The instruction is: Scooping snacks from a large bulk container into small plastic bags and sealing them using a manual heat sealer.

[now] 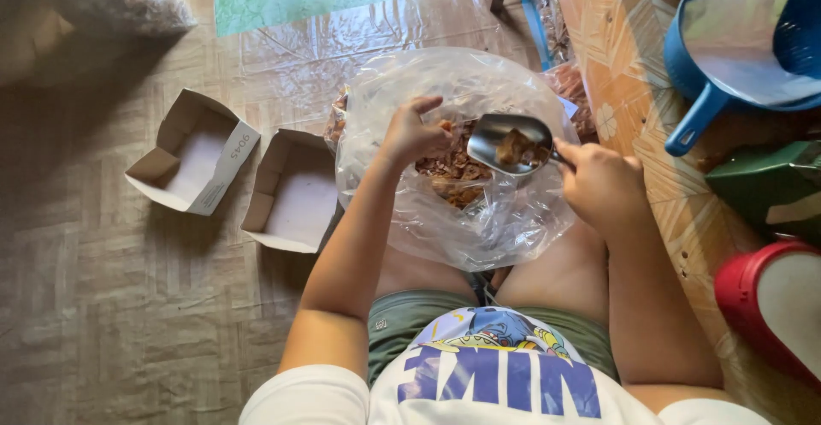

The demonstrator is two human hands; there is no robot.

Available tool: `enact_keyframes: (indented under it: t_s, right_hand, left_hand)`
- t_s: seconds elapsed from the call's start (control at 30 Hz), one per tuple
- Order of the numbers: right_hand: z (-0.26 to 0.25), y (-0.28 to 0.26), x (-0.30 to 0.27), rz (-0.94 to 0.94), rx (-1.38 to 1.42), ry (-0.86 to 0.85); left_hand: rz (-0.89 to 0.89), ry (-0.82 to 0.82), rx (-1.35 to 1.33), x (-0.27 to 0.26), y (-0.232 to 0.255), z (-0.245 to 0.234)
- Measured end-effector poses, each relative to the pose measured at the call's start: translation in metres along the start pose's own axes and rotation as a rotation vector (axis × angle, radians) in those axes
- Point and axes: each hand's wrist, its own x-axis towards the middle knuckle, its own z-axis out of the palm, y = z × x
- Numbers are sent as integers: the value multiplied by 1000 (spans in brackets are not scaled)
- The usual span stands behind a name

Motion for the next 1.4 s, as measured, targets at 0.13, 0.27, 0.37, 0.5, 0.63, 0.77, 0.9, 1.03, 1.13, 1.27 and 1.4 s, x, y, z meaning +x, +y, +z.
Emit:
enact_keyframes:
  t_s: [0.13, 0.27, 0.37, 0.5, 0.63, 0.77, 0.9, 1.03, 1.13, 1.27, 1.4]
  right_hand:
    - [-5, -5, 5, -81, -116, 160]
    - [-4, -8, 7, -55, -61, 159]
    - [-2, 4, 8, -9, 190, 57]
    - [-2, 3, 6, 37, 553, 6]
    - [24, 12, 11, 16, 870, 34]
    - [64, 13, 18, 5, 671, 10]
    - [105, -33, 28, 141, 363, -220]
    - [156, -38, 60, -12, 502, -228]
    - [122, -55, 55, -205, 896, -140]
    - [89, -68, 50, -456, 1733, -232]
    - [68, -68, 43, -438, 1824, -262]
  left_hand:
    - [68, 7, 134, 6, -26, 22]
    - [72, -10, 109, -8, -6, 22]
    - [29, -9, 139, 0, -8, 20]
    - [-21, -10, 128, 13, -14, 9]
    - [-6, 24, 45, 14, -4, -15]
    - [-31, 14, -206, 11, 21, -41]
    - [-45, -13, -291, 4, 50, -51]
    - [-70, -141, -301, -6, 72, -56]
    - [-63, -290, -320, -16, 90, -57]
    - [-63, -495, -531, -19, 94, -45]
    - [-77, -414, -769, 2, 45, -21]
